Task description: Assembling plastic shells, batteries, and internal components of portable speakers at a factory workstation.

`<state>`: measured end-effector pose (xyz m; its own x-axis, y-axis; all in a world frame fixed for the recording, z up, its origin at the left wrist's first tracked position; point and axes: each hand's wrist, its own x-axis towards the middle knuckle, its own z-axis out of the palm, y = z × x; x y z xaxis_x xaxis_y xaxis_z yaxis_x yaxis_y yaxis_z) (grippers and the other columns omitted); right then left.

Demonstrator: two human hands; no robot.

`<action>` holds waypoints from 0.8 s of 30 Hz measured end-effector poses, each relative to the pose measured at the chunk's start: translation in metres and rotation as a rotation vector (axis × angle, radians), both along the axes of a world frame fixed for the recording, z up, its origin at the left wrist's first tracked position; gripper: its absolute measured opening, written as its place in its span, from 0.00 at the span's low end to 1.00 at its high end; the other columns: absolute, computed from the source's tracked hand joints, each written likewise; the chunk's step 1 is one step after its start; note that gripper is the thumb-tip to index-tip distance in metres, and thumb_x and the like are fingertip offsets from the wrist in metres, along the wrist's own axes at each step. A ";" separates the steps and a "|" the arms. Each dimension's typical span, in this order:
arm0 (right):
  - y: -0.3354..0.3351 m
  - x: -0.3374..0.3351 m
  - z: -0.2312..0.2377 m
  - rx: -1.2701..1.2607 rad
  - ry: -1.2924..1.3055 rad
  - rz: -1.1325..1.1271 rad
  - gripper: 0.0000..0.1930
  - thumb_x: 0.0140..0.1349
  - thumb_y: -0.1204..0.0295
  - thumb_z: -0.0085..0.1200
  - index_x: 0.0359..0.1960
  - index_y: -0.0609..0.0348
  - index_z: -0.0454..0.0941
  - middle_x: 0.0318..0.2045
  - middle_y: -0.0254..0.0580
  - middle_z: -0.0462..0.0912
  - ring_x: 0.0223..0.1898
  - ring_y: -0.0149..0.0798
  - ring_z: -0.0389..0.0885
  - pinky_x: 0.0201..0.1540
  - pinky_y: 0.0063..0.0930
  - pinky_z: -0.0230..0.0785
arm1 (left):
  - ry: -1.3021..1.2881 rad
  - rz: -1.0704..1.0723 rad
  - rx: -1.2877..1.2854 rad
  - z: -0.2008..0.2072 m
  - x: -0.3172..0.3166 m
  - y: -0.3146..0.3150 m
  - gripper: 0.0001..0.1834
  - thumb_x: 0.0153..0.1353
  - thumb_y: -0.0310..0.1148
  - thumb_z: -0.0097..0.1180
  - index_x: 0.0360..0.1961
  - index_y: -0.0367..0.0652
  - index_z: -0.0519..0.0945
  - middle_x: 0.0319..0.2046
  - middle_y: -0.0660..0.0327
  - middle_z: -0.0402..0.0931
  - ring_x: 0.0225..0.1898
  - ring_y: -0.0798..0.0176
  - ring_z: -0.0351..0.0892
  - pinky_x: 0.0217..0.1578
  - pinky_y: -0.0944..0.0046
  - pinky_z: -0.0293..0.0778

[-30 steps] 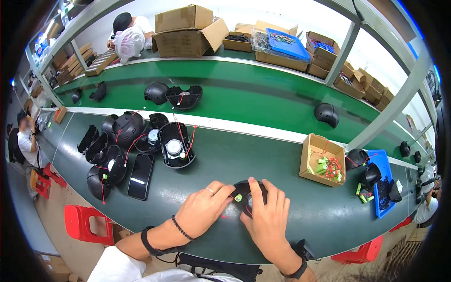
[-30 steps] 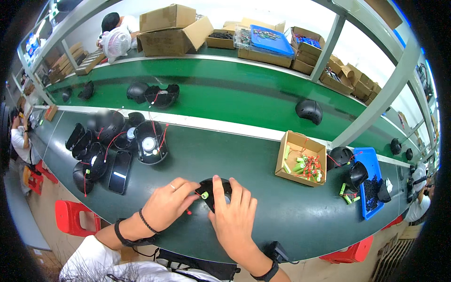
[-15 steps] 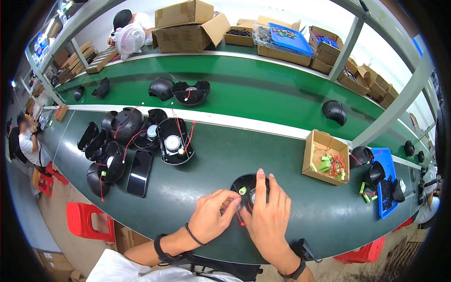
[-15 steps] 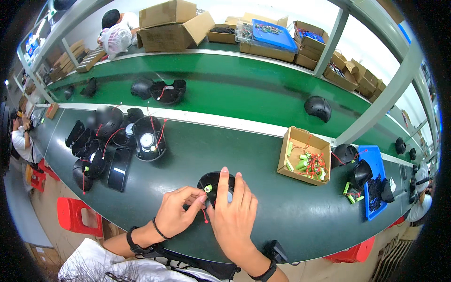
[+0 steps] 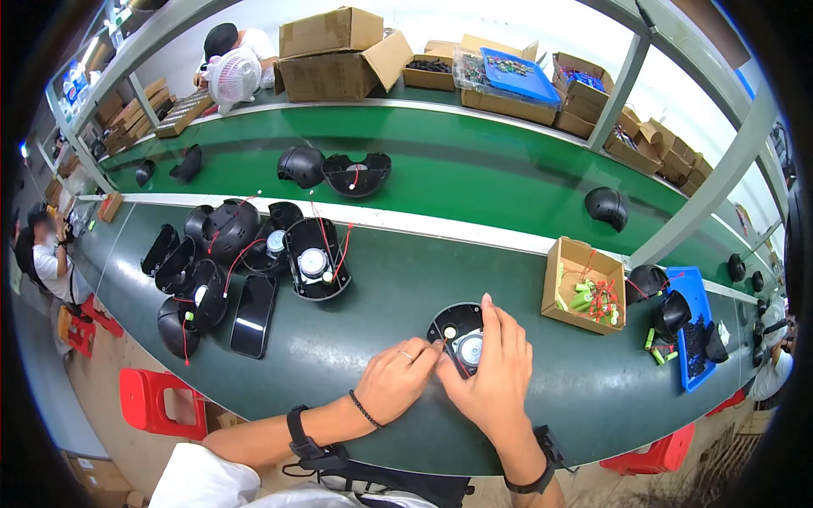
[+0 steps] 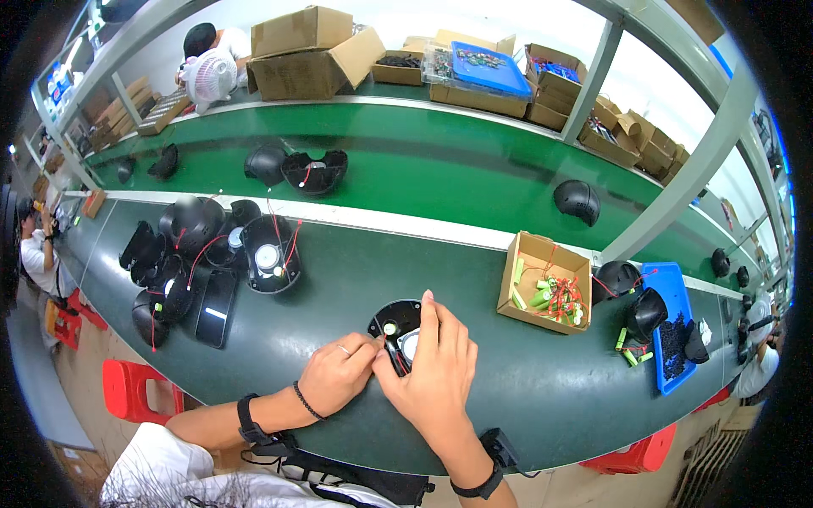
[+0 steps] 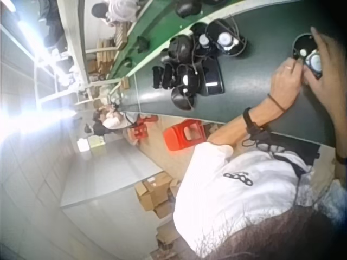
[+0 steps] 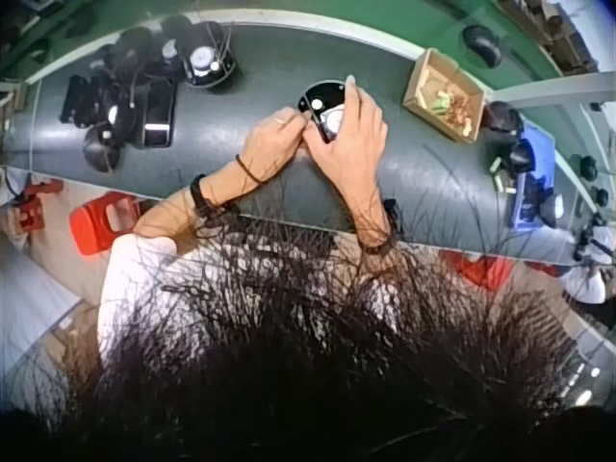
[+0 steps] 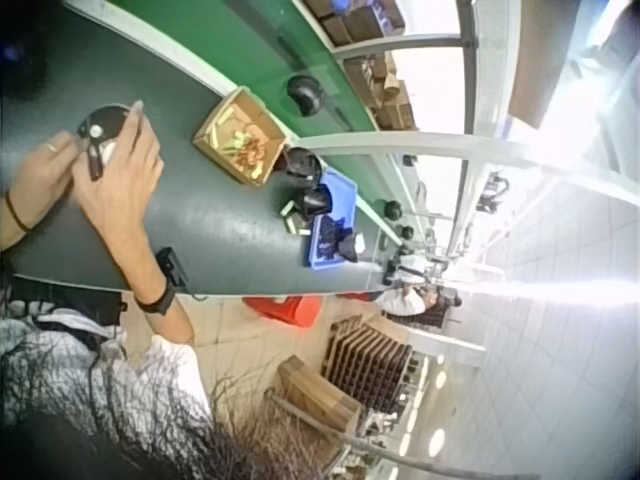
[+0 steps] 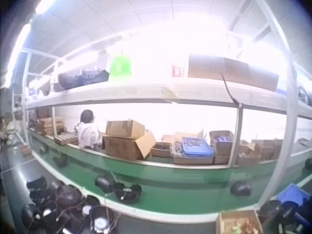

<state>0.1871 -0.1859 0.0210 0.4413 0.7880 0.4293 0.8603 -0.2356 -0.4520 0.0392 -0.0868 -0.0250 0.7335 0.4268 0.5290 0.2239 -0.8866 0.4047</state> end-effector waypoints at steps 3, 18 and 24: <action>0.003 0.003 -0.002 -0.006 0.046 -0.034 0.46 0.53 0.56 0.73 0.72 0.65 0.72 0.61 0.52 0.79 0.59 0.51 0.80 0.61 0.48 0.68 | 0.026 -0.049 0.018 0.001 -0.005 0.001 0.18 0.59 0.23 0.63 0.52 0.36 0.83 0.40 0.58 0.78 0.37 0.54 0.83 0.37 0.55 0.83; -0.003 0.029 -0.007 -0.027 0.386 -0.100 0.63 0.46 0.55 0.78 0.77 0.68 0.49 0.58 0.58 0.81 0.57 0.58 0.83 0.67 0.51 0.66 | 0.017 -0.822 -1.389 0.006 0.052 0.076 0.46 0.72 0.27 0.66 0.83 0.36 0.54 0.78 0.52 0.60 0.78 0.58 0.60 0.79 0.53 0.54; -0.032 0.040 0.010 0.064 0.338 0.062 0.45 0.54 0.66 0.79 0.73 0.59 0.69 0.60 0.55 0.76 0.58 0.58 0.81 0.63 0.46 0.75 | -0.169 -0.590 -1.143 0.004 0.046 0.073 0.43 0.71 0.28 0.67 0.82 0.34 0.58 0.75 0.53 0.65 0.77 0.58 0.64 0.77 0.55 0.58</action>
<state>0.2274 -0.2176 0.0312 0.5191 0.7942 0.3159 0.6710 -0.1498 -0.7262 0.0857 -0.0141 -0.0214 0.9248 0.3322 0.1857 -0.2077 0.0316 0.9777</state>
